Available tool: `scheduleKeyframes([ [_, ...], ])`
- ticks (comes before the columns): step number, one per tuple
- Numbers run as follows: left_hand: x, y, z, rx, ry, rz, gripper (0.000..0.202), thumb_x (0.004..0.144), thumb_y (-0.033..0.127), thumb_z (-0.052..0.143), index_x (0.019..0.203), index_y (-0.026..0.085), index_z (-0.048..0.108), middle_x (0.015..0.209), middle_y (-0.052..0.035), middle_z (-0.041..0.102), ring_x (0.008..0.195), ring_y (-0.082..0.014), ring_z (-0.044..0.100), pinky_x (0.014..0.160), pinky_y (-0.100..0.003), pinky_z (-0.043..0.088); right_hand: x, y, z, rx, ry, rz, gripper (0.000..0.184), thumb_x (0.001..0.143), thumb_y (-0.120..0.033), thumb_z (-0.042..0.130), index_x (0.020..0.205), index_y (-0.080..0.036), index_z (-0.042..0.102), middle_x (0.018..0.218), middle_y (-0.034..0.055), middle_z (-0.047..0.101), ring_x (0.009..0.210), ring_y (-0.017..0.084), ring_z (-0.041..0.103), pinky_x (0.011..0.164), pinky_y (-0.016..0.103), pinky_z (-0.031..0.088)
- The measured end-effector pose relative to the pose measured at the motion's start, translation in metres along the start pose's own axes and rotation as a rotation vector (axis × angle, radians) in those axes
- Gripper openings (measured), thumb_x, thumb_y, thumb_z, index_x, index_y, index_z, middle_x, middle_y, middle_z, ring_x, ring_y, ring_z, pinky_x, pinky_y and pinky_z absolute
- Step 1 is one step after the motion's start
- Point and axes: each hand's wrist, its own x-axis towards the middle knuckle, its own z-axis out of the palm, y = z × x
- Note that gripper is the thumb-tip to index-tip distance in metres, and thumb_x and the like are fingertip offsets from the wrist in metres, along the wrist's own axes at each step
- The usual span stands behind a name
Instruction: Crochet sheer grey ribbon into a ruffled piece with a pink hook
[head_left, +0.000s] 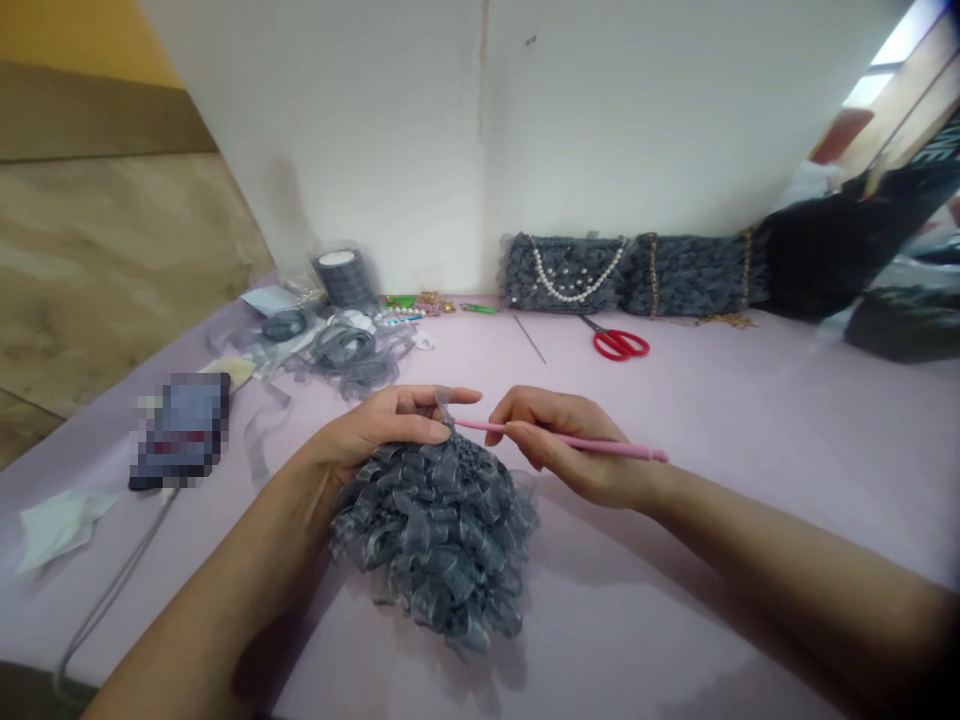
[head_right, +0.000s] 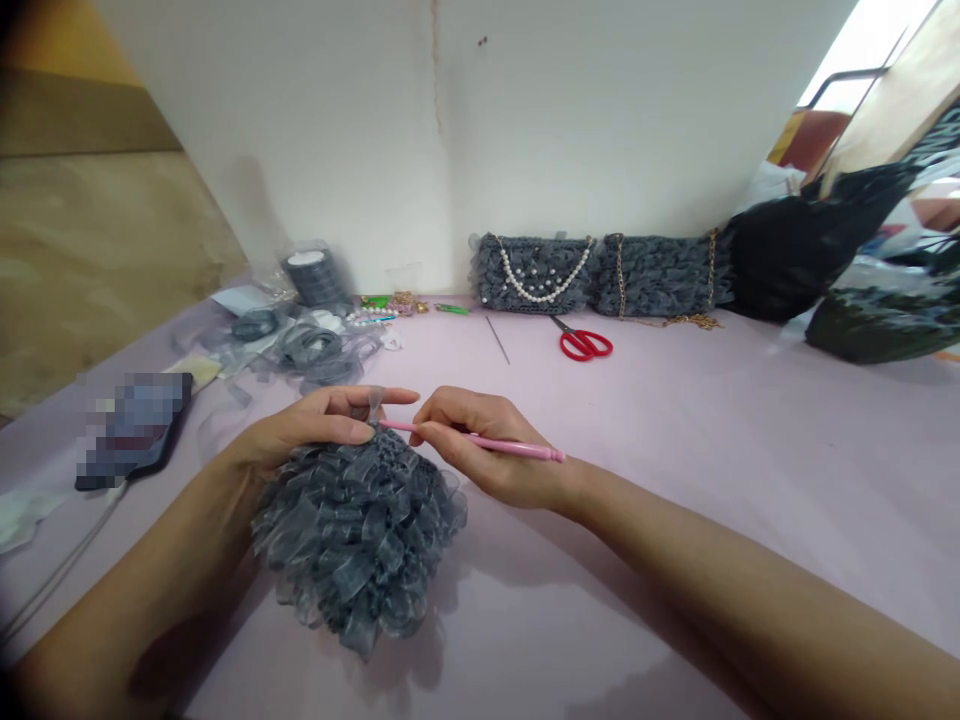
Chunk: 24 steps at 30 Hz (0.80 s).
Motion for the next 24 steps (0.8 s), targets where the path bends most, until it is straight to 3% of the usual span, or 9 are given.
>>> scheduleKeyframes([
  [5,0.002,0.001,-0.002,-0.004,0.0,0.003,0.058,0.07,0.019,0.075,0.127,0.017,0.061,0.079,-0.001,0.063,0.064,-0.0096,0.057,0.059,-0.02,0.043,-0.002,0.008,-0.002,-0.288,-0.066,-0.257,0.018,0.095,-0.018,0.047,0.082,-0.012,0.057,0.084,0.0072,0.062,0.068,0.009,0.052,0.06,0.022,0.04],
  [7,0.003,0.0,-0.003,-0.026,-0.017,-0.006,0.058,0.07,0.017,0.074,0.127,0.017,0.061,0.08,-0.0023,0.065,0.064,-0.0103,0.058,0.059,-0.021,0.043,-0.002,0.008,-0.004,-0.337,-0.102,-0.284,0.018,0.095,-0.018,0.047,0.081,-0.012,0.057,0.086,0.0084,0.062,0.07,0.01,0.053,0.06,0.023,0.039],
  [17,0.0,-0.001,-0.001,-0.081,-0.089,-0.005,0.052,0.069,0.014,0.073,0.12,0.016,0.065,0.09,-0.0076,0.071,0.068,-0.0132,0.065,0.063,-0.023,0.05,-0.001,-0.001,-0.003,0.124,-0.061,0.203,0.029,0.097,-0.031,0.045,0.083,-0.016,0.066,0.063,-0.0025,0.054,0.055,0.007,0.046,0.052,0.02,0.037],
  [24,0.001,-0.003,0.001,-0.099,-0.074,-0.016,0.056,0.072,0.015,0.073,0.127,0.019,0.061,0.092,-0.0076,0.07,0.073,-0.014,0.066,0.069,-0.025,0.052,-0.003,0.008,0.002,0.158,0.002,0.244,0.034,0.099,-0.037,0.044,0.081,-0.016,0.065,0.06,-0.003,0.053,0.054,0.008,0.046,0.053,0.021,0.036],
])
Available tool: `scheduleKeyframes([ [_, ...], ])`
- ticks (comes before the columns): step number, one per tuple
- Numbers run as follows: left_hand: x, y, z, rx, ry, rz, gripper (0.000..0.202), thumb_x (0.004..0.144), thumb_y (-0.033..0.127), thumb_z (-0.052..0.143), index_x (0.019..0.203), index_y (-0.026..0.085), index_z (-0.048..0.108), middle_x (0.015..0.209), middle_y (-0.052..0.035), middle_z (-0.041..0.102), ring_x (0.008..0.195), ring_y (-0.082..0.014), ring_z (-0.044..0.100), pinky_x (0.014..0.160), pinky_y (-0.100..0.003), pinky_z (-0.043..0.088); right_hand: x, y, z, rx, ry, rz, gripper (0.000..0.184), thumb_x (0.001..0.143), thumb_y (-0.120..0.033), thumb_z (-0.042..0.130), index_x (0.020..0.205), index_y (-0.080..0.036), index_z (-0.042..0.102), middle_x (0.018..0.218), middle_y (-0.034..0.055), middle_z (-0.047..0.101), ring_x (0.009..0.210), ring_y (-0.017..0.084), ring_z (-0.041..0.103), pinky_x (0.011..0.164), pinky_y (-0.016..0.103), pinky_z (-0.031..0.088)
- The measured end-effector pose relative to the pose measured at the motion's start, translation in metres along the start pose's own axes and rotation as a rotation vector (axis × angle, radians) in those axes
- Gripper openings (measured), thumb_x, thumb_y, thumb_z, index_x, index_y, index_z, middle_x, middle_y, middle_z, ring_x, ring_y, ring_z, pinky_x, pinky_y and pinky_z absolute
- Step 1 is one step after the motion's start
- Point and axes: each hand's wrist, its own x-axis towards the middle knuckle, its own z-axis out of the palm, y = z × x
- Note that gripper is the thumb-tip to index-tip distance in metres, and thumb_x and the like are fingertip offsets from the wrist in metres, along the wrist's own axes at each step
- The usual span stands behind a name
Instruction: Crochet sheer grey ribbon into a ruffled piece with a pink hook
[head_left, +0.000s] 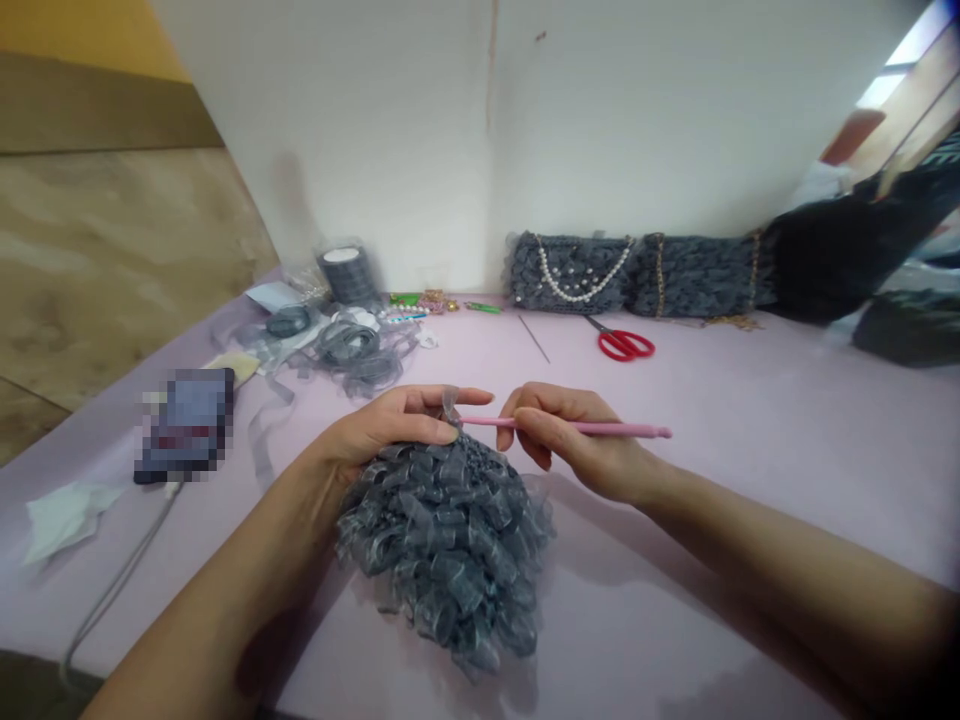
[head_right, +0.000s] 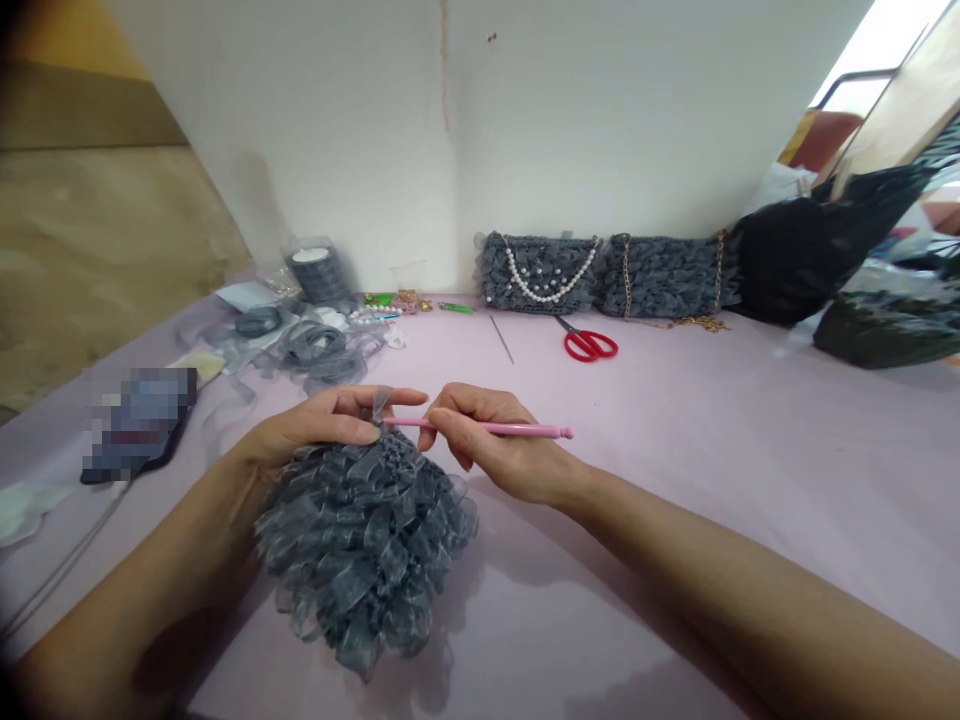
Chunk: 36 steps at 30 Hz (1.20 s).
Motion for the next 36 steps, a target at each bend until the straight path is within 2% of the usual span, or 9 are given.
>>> scheduleKeyframes([
  [6,-0.004,0.004,0.002,0.006,0.015,0.007,0.052,0.07,0.013,0.071,0.122,0.017,0.064,0.083,-0.0058,0.07,0.067,-0.013,0.064,0.064,-0.024,0.05,0.001,-0.012,-0.006,-0.227,-0.063,-0.254,0.023,0.095,-0.026,0.048,0.085,-0.013,0.064,0.075,0.0022,0.059,0.06,0.008,0.049,0.056,0.022,0.039],
  [8,-0.004,0.004,0.001,-0.011,-0.004,0.012,0.052,0.068,0.012,0.07,0.119,0.016,0.066,0.082,-0.0058,0.069,0.065,-0.0126,0.063,0.061,-0.023,0.049,0.001,-0.012,-0.007,-0.196,-0.084,-0.234,0.024,0.096,-0.027,0.047,0.084,-0.014,0.064,0.073,0.0015,0.059,0.059,0.008,0.048,0.055,0.022,0.039],
  [12,-0.003,0.002,-0.001,-0.005,-0.026,0.013,0.049,0.067,0.012,0.071,0.116,0.015,0.068,0.087,-0.0072,0.069,0.065,-0.0124,0.063,0.058,-0.021,0.047,0.001,-0.008,-0.004,-0.058,-0.081,-0.09,0.031,0.098,-0.031,0.044,0.081,-0.016,0.064,0.062,-0.0018,0.053,0.055,0.008,0.047,0.053,0.021,0.038],
  [15,0.0,0.001,0.0,-0.003,-0.016,0.017,0.052,0.068,0.012,0.073,0.119,0.016,0.066,0.085,-0.0046,0.068,0.066,-0.0113,0.062,0.061,-0.021,0.048,0.0,-0.004,0.0,-0.057,-0.043,-0.078,0.031,0.098,-0.032,0.043,0.081,-0.016,0.063,0.064,-0.0015,0.054,0.056,0.008,0.047,0.053,0.021,0.038],
  [20,0.003,-0.004,0.004,-0.003,0.009,-0.008,0.058,0.069,0.013,0.076,0.126,0.018,0.061,0.084,-0.003,0.067,0.072,-0.0127,0.064,0.068,-0.024,0.05,-0.002,0.003,0.005,-0.246,-0.04,-0.323,0.02,0.096,-0.023,0.046,0.081,-0.014,0.057,0.074,0.0016,0.056,0.062,0.008,0.049,0.057,0.022,0.039],
  [24,0.002,-0.003,0.004,0.021,0.042,0.003,0.061,0.069,0.014,0.076,0.128,0.019,0.06,0.085,-0.0019,0.065,0.071,-0.0115,0.063,0.068,-0.023,0.048,0.0,0.009,0.003,-0.365,-0.021,-0.479,0.016,0.094,-0.017,0.048,0.079,-0.016,0.051,0.076,0.0035,0.057,0.064,0.009,0.05,0.058,0.023,0.038],
  [29,0.001,0.0,0.001,0.04,0.049,0.013,0.06,0.07,0.014,0.076,0.127,0.019,0.06,0.082,-0.0001,0.063,0.068,-0.0096,0.06,0.064,-0.021,0.045,0.002,0.01,-0.003,-0.465,-0.044,-0.56,0.015,0.095,-0.017,0.048,0.08,-0.017,0.051,0.079,0.0052,0.059,0.069,0.012,0.052,0.06,0.024,0.04],
  [34,0.001,0.001,0.0,0.021,0.051,0.018,0.058,0.069,0.014,0.076,0.125,0.017,0.061,0.082,-0.0006,0.063,0.066,-0.0092,0.059,0.062,-0.021,0.043,0.003,0.005,-0.009,-0.684,-0.065,-0.621,0.018,0.096,-0.02,0.044,0.08,-0.018,0.051,0.079,0.0066,0.06,0.064,0.013,0.051,0.058,0.025,0.04],
  [36,0.001,0.001,0.001,0.002,0.045,0.019,0.056,0.068,0.012,0.075,0.123,0.016,0.063,0.079,-0.0003,0.063,0.066,-0.0096,0.059,0.062,-0.021,0.044,0.003,0.003,-0.01,-0.68,-0.077,-0.612,0.019,0.097,-0.021,0.044,0.08,-0.018,0.052,0.079,0.0066,0.06,0.066,0.013,0.052,0.059,0.025,0.04],
])
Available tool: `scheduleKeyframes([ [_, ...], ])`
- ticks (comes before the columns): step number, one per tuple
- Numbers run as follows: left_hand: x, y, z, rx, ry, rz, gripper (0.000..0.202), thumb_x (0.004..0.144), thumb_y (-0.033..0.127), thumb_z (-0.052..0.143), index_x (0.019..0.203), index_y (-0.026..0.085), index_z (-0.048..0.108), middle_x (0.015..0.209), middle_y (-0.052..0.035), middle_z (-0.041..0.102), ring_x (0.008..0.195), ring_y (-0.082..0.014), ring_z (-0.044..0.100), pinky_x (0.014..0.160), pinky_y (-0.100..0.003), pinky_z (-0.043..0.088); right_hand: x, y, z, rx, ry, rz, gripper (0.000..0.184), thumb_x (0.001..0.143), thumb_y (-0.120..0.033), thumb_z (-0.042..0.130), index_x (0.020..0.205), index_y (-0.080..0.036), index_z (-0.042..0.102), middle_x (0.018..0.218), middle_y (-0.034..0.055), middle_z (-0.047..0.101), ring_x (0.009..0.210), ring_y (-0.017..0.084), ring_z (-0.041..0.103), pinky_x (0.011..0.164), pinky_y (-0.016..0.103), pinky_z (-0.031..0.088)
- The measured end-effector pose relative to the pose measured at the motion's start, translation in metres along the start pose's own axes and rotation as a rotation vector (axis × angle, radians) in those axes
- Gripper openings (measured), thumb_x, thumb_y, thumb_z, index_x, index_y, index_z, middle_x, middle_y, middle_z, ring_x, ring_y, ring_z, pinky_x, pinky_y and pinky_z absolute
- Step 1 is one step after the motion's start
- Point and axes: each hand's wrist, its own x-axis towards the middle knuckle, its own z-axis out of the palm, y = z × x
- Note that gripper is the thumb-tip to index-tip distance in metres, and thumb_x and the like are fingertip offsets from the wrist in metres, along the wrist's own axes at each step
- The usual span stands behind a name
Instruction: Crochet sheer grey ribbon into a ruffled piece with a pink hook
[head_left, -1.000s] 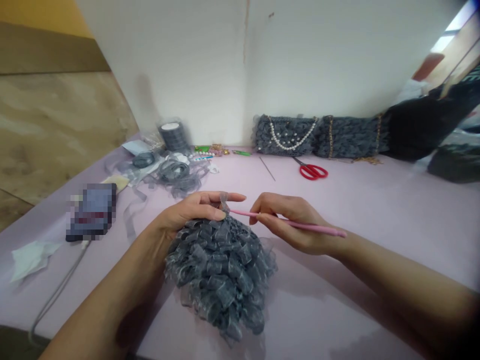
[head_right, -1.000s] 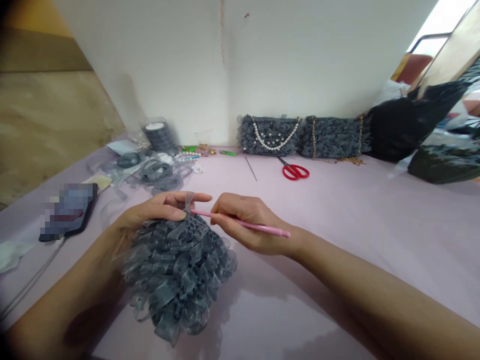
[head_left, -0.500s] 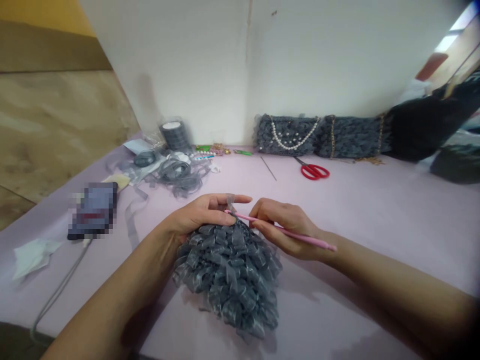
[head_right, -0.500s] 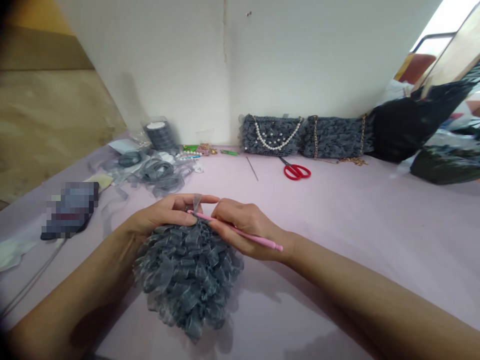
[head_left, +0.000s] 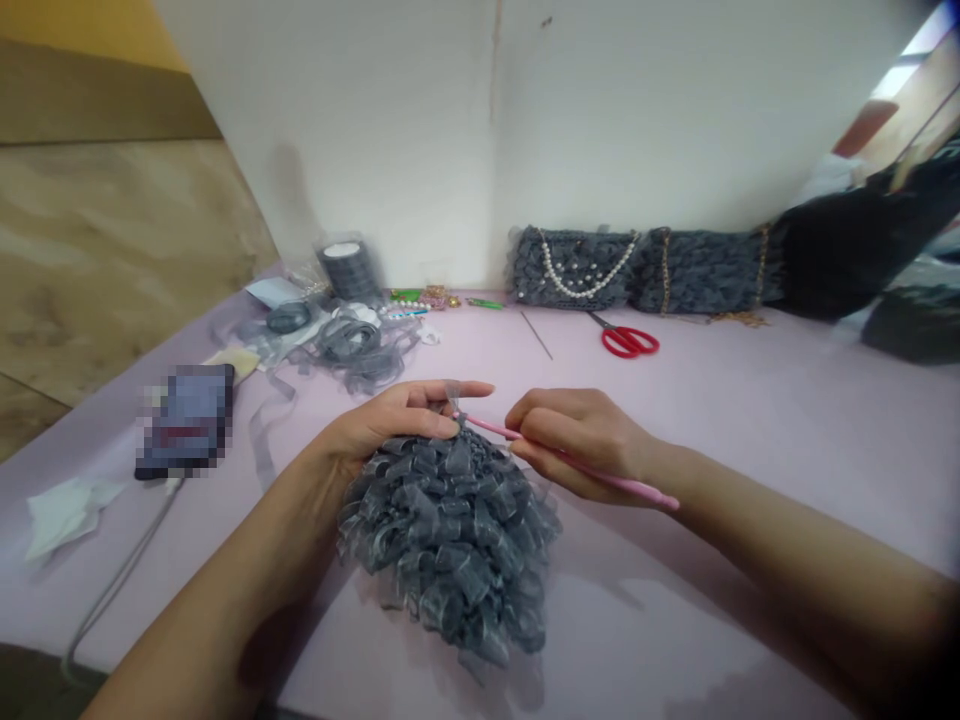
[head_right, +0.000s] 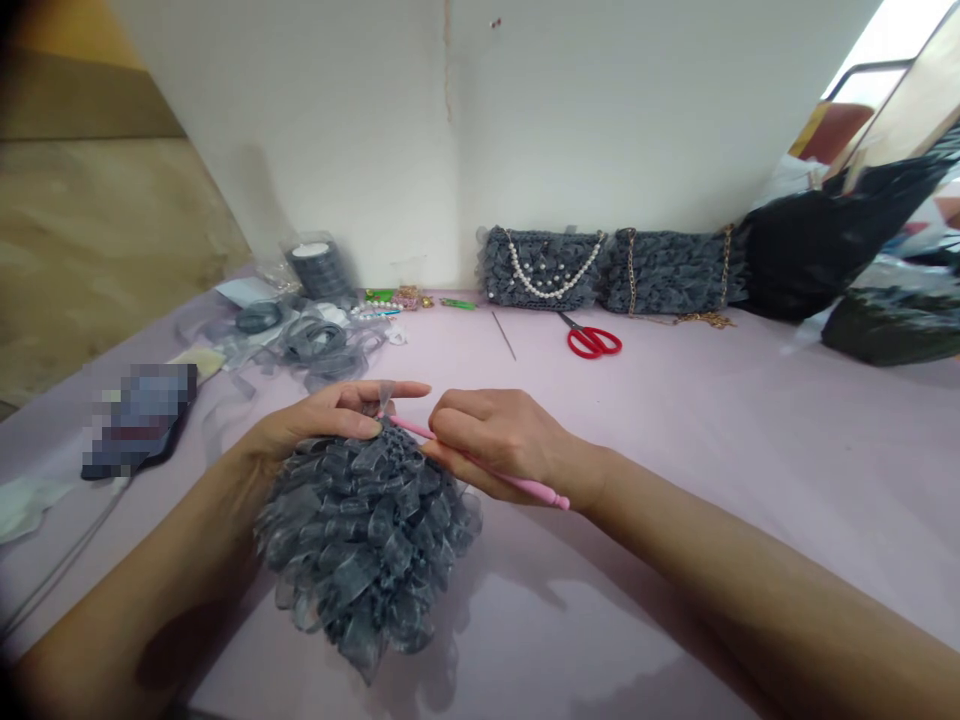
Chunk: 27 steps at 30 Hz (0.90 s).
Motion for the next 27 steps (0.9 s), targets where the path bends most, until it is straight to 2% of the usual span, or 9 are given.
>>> scheduleKeyframes([
  [3,-0.002,0.001,0.002,-0.021,-0.009,-0.008,0.054,0.069,0.01,0.071,0.122,0.016,0.063,0.078,-0.0019,0.066,0.066,-0.0119,0.061,0.064,-0.024,0.046,0.001,-0.003,-0.004,0.18,-0.016,0.094,0.019,0.097,-0.022,0.045,0.081,-0.016,0.054,0.08,0.0052,0.06,0.067,0.011,0.052,0.06,0.024,0.04],
  [7,-0.003,0.001,0.001,-0.023,-0.047,-0.006,0.049,0.068,0.01,0.069,0.117,0.016,0.066,0.078,-0.0039,0.068,0.064,-0.013,0.062,0.061,-0.024,0.047,0.004,-0.007,-0.008,0.433,-0.033,0.317,0.025,0.097,-0.026,0.045,0.081,-0.015,0.06,0.071,0.0011,0.057,0.059,0.008,0.049,0.055,0.021,0.039],
  [12,-0.002,0.0,-0.003,0.011,-0.068,0.0,0.049,0.069,0.011,0.071,0.117,0.016,0.066,0.083,-0.0051,0.069,0.067,-0.0134,0.064,0.061,-0.023,0.048,0.005,-0.01,-0.006,0.558,-0.002,0.509,0.028,0.096,-0.028,0.045,0.078,-0.016,0.063,0.066,-0.0009,0.055,0.058,0.009,0.049,0.054,0.021,0.039],
  [18,0.0,-0.002,-0.002,0.05,-0.077,-0.014,0.057,0.072,0.014,0.072,0.127,0.018,0.06,0.089,-0.0061,0.07,0.072,-0.0145,0.066,0.067,-0.026,0.05,0.005,-0.012,0.0,0.58,0.031,0.533,0.03,0.097,-0.03,0.045,0.077,-0.015,0.062,0.066,-0.0011,0.055,0.058,0.008,0.049,0.053,0.02,0.039],
  [24,0.0,-0.002,-0.002,0.1,-0.039,-0.023,0.056,0.072,0.013,0.074,0.125,0.02,0.061,0.086,-0.0026,0.067,0.073,-0.0129,0.064,0.068,-0.024,0.05,0.003,-0.007,0.001,0.627,0.01,0.595,0.033,0.098,-0.033,0.045,0.076,-0.015,0.062,0.064,-0.0021,0.055,0.058,0.008,0.049,0.054,0.02,0.038],
  [27,0.001,-0.001,-0.004,0.109,-0.045,-0.015,0.055,0.071,0.013,0.074,0.124,0.021,0.062,0.084,-0.0014,0.065,0.069,-0.0104,0.061,0.064,-0.022,0.048,0.001,-0.003,0.002,0.692,0.006,0.607,0.035,0.098,-0.037,0.045,0.076,-0.016,0.062,0.062,-0.0024,0.055,0.059,0.008,0.049,0.056,0.022,0.038],
])
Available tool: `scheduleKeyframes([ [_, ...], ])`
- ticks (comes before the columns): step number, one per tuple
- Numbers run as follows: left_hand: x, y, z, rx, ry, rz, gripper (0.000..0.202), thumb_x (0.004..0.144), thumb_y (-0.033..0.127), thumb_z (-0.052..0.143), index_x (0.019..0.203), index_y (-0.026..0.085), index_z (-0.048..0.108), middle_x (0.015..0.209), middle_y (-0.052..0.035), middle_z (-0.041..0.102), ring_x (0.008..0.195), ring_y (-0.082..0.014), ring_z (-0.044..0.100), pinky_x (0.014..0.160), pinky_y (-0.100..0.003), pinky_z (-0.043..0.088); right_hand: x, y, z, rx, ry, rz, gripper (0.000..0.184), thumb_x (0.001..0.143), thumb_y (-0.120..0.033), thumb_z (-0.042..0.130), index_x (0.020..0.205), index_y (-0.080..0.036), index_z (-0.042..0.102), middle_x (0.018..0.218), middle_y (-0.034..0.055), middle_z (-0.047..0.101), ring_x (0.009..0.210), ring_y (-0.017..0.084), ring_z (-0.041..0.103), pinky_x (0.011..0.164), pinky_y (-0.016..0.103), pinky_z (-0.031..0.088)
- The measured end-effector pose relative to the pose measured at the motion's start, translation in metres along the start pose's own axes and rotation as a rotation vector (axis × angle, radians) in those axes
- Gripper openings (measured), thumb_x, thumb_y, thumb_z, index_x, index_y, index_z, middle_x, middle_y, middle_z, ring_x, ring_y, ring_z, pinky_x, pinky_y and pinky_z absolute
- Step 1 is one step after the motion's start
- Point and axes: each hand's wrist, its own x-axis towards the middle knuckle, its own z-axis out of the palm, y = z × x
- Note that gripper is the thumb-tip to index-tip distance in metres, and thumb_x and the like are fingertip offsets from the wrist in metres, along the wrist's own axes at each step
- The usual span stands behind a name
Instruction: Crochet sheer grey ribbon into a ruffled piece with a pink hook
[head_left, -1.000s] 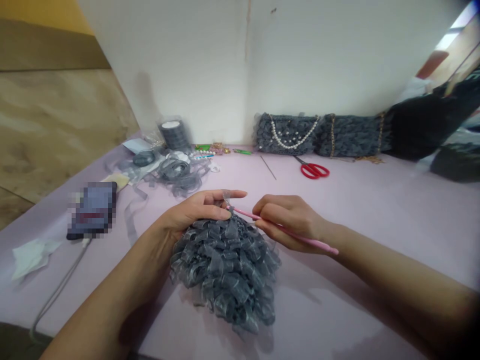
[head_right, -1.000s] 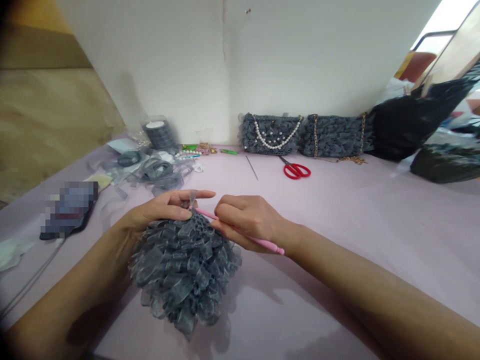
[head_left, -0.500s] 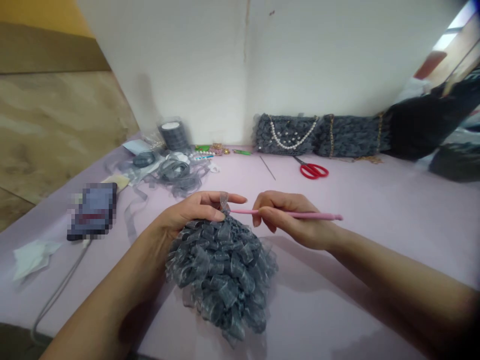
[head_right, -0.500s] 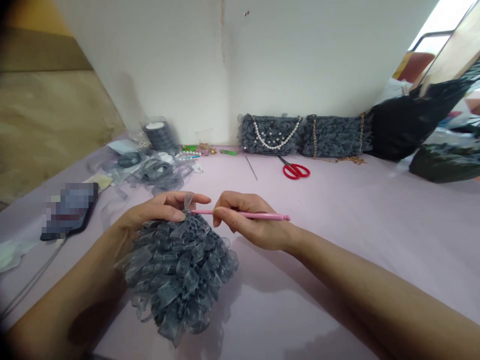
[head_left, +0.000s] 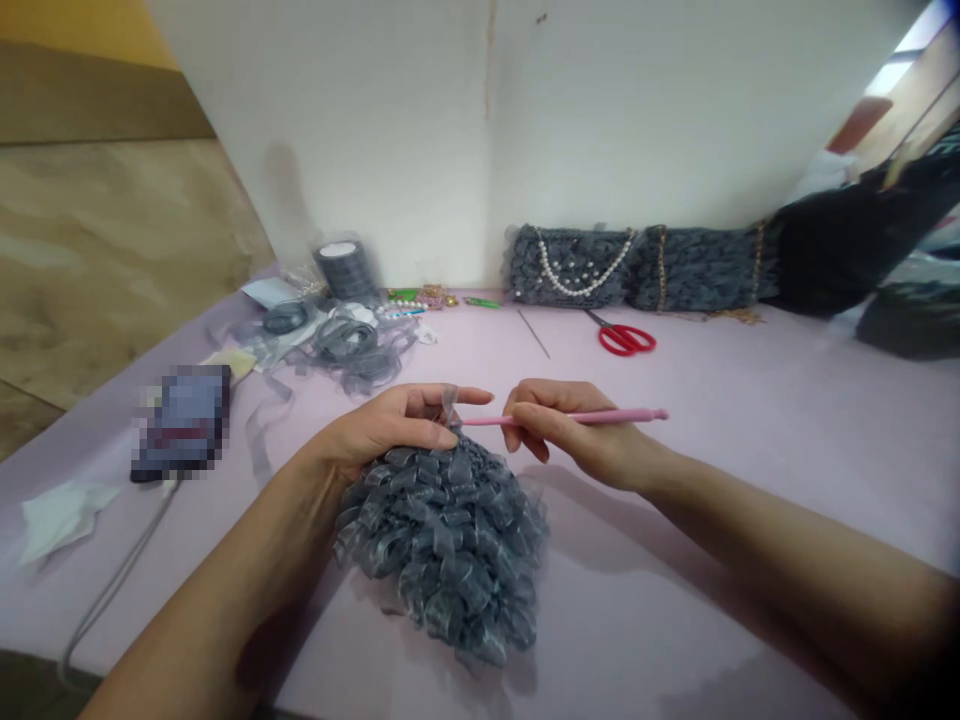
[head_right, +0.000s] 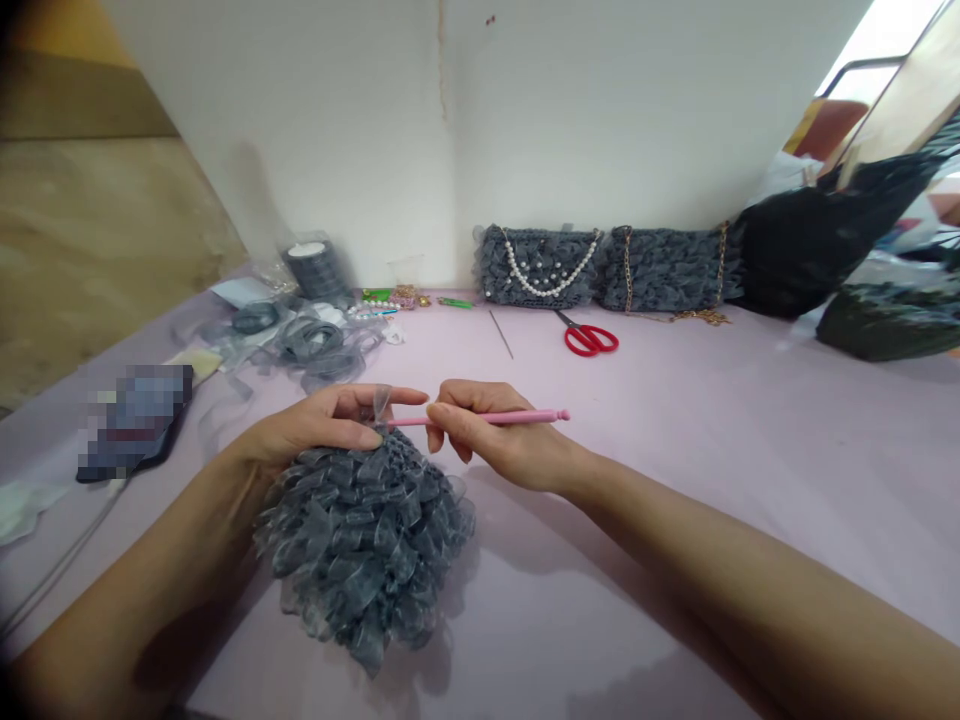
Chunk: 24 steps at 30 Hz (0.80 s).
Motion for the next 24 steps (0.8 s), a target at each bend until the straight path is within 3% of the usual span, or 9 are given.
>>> scheduleKeyframes([
  [4,0.0,0.0,-0.003,-0.021,-0.022,0.02,0.052,0.071,0.013,0.072,0.122,0.018,0.064,0.081,-0.0014,0.064,0.066,-0.0098,0.06,0.06,-0.02,0.046,0.001,0.0,-0.002,0.019,-0.024,0.011,0.036,0.098,-0.038,0.045,0.076,-0.015,0.061,0.061,-0.0023,0.055,0.058,0.009,0.048,0.056,0.022,0.037],
  [9,-0.002,-0.004,-0.002,-0.113,-0.065,-0.04,0.057,0.071,0.014,0.067,0.127,0.02,0.06,0.09,-0.0084,0.069,0.068,-0.016,0.065,0.064,-0.028,0.052,0.001,-0.006,-0.002,-0.057,-0.03,-0.008,0.035,0.098,-0.034,0.045,0.074,-0.015,0.061,0.064,-0.0019,0.052,0.058,0.008,0.048,0.054,0.021,0.037],
  [13,-0.001,-0.006,0.002,-0.133,-0.026,-0.041,0.061,0.071,0.012,0.07,0.13,0.02,0.057,0.093,-0.0088,0.07,0.07,-0.0162,0.067,0.067,-0.028,0.053,-0.001,-0.007,0.003,-0.06,-0.007,-0.066,0.032,0.098,-0.029,0.043,0.075,-0.015,0.06,0.066,-0.0014,0.054,0.059,0.008,0.049,0.055,0.02,0.039],
  [16,0.003,-0.008,0.005,-0.166,-0.026,-0.046,0.062,0.071,0.012,0.073,0.13,0.019,0.057,0.089,-0.0071,0.07,0.077,-0.0166,0.068,0.073,-0.028,0.053,-0.002,-0.003,0.009,-0.143,0.033,-0.196,0.027,0.097,-0.024,0.044,0.075,-0.015,0.057,0.068,-0.0004,0.054,0.06,0.008,0.049,0.056,0.02,0.039],
  [21,0.003,-0.007,0.005,-0.169,-0.03,-0.033,0.06,0.072,0.014,0.075,0.129,0.019,0.058,0.091,-0.0069,0.07,0.077,-0.0157,0.067,0.074,-0.027,0.052,0.0,0.009,0.009,-0.42,0.052,-0.549,0.02,0.094,-0.017,0.048,0.075,-0.015,0.051,0.073,0.004,0.056,0.065,0.01,0.051,0.059,0.023,0.039],
  [24,0.0,-0.003,0.003,-0.165,-0.016,-0.026,0.059,0.07,0.013,0.075,0.127,0.018,0.06,0.086,-0.0043,0.068,0.074,-0.0141,0.065,0.07,-0.025,0.05,0.002,0.01,0.003,-0.518,0.046,-0.621,0.02,0.093,-0.015,0.048,0.073,-0.015,0.05,0.075,0.0068,0.059,0.066,0.012,0.052,0.059,0.024,0.04],
])
